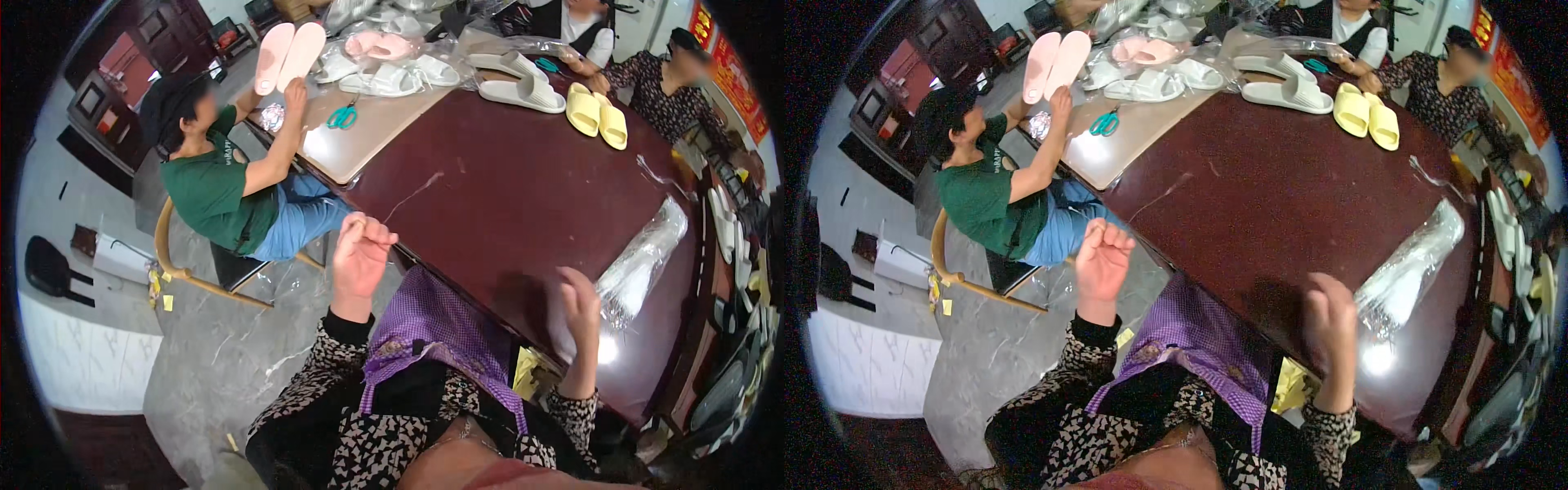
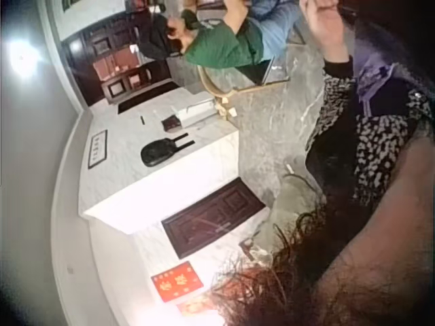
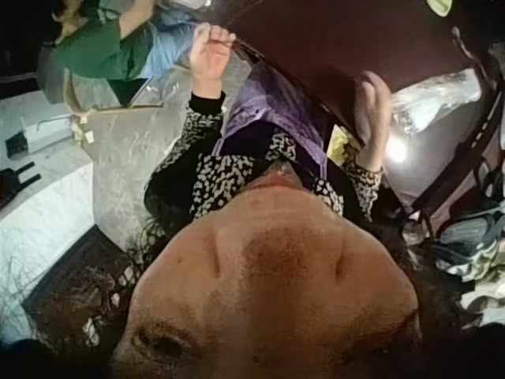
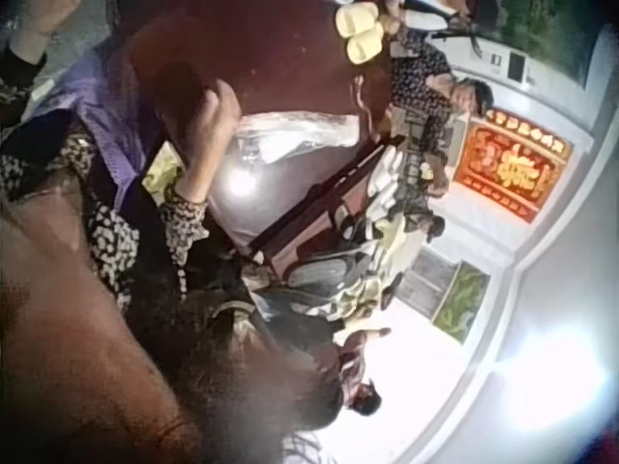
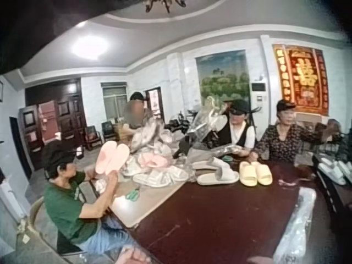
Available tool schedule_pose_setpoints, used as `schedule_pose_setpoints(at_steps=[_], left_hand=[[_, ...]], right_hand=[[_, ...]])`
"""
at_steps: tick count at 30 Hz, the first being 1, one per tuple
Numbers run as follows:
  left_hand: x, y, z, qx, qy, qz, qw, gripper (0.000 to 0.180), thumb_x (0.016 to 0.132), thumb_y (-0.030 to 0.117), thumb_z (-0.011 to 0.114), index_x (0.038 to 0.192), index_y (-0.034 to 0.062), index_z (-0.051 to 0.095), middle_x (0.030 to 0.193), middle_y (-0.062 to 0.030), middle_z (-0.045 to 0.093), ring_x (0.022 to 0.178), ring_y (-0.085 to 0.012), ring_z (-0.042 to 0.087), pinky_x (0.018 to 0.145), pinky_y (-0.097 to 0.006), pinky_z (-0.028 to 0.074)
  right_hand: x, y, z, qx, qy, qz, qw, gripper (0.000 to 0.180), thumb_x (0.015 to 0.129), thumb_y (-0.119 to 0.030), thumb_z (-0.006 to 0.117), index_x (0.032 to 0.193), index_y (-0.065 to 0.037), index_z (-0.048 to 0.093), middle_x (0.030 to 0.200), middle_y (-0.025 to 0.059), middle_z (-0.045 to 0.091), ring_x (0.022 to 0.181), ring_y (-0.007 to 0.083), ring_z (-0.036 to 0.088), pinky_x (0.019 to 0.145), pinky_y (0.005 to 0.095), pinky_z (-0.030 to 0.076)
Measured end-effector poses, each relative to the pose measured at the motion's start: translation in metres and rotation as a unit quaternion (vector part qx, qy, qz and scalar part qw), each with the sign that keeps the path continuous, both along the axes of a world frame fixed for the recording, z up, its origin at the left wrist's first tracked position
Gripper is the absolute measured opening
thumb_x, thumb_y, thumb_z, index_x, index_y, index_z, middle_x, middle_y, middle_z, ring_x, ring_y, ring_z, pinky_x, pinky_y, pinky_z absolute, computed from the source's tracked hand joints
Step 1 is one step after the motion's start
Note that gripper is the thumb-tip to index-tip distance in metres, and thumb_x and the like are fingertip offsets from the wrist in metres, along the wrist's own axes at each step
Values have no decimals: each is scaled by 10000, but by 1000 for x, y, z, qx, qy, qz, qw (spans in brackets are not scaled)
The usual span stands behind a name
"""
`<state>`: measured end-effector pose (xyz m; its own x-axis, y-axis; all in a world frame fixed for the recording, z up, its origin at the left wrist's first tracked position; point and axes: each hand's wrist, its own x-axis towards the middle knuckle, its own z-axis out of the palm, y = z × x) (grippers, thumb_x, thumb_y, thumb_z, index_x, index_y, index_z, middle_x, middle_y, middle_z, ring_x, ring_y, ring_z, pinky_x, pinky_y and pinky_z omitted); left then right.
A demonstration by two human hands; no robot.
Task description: The person pairs slippers together by looping and securing plastic fastener ties through each pair by hand, repeatedly attaching slippers of different colors at a work table.
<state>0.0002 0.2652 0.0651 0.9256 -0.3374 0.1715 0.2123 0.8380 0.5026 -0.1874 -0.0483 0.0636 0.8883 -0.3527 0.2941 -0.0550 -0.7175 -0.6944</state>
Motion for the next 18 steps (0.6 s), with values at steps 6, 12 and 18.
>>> schedule_pose_setpoints(at_steps=[6, 12, 18], left_hand=[[-43, -68, -8, 52, 9, -133, 990, 74, 912, 133, 488, 928, 61, 493, 762, -62, 516, 741, -199, 543, 798, -409, 487], [-75, -76, -32, 130, 30, -263, 955, 78, 933, 87, 445, 942, 39, 507, 838, -115, 582, 797, -215, 584, 802, -417, 502], [-74, -78, -47, 169, 54, -307, 935, 82, 936, 87, 443, 940, 37, 508, 820, -116, 576, 778, -215, 579, 802, -420, 505]], right_hand=[[52, 59, -9, 316, 35, 187, 929, 293, 905, -101, 454, 1127, 53, 566, 1023, 136, 644, 969, 209, 603, 875, 302, 456], [94, 63, -17, 643, 42, 117, 755, 301, 924, -109, 463, 1178, 43, 521, 886, 112, 631, 805, 162, 599, 748, 296, 492], [99, 32, -19, 623, -6, 83, 777, 263, 917, -91, 468, 1152, 9, 530, 729, 43, 569, 574, 100, 509, 577, 245, 461]])
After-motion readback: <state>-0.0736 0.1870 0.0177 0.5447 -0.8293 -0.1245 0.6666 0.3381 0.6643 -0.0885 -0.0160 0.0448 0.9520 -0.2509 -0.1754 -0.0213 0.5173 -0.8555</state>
